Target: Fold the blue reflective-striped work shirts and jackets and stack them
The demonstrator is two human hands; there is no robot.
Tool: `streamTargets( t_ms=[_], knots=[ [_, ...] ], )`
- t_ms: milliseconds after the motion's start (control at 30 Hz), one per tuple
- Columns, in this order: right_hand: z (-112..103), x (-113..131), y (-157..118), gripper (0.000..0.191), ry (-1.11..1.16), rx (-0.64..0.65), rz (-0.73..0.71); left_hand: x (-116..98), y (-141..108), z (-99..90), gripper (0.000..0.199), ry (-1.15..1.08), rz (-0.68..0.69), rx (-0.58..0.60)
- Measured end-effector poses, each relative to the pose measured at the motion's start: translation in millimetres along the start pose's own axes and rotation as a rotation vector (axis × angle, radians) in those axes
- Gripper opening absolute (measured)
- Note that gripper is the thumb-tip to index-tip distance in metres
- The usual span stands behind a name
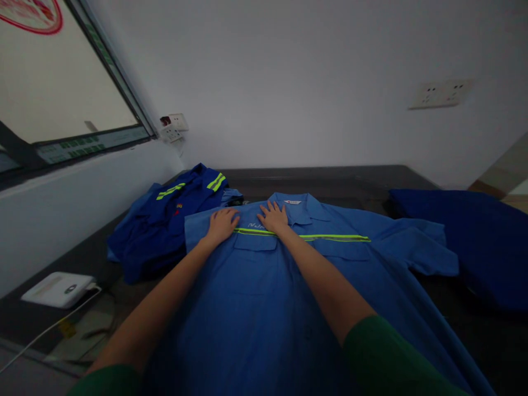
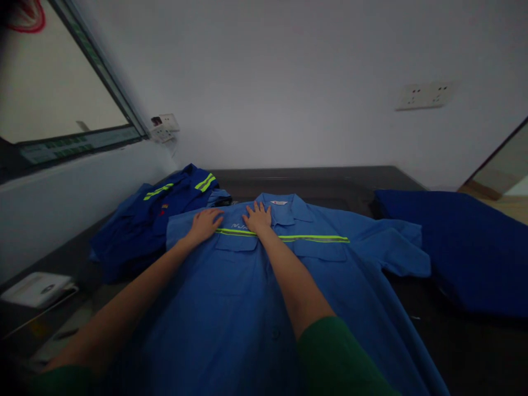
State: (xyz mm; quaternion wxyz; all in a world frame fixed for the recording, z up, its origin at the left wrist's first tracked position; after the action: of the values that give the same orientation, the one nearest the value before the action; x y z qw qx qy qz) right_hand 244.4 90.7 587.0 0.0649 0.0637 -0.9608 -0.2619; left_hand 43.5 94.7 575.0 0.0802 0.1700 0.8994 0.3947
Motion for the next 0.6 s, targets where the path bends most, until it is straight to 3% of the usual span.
streamTargets(
  t_ms=[67,200,467,600],
  knots=[
    [0,0,0,0.06,0.0,0.002,0.001,-7,2,22.8,0.047,-0.006,-0.032,0.104],
    [1,-2,3,0.06,0.005,0.001,-0.004,7,5,49.4,0.055,0.009,-0.058,0.216],
    [0,1,1,0.058,-0.008,-0.018,0.006,13,9,52.3,0.055,0.052,-0.044,0.235],
    [-26,14,-16,0.054,-0.037,-0.192,-0.114,6,9,42.6,0.055,0.115,-0.025,0.256]
  ],
)
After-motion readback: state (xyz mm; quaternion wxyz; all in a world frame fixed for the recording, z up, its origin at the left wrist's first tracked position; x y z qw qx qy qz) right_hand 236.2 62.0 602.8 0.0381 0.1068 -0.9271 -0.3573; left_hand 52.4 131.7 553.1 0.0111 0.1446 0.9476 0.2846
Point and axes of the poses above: each hand's wrist, its own y-axis towards the middle knuckle, its own z-axis out of the palm, x = y × z, the point moved 5 cm from there along y, towards the middle knuckle, and after that the axes turned 6 degrees about y, right-handed, at the moved point
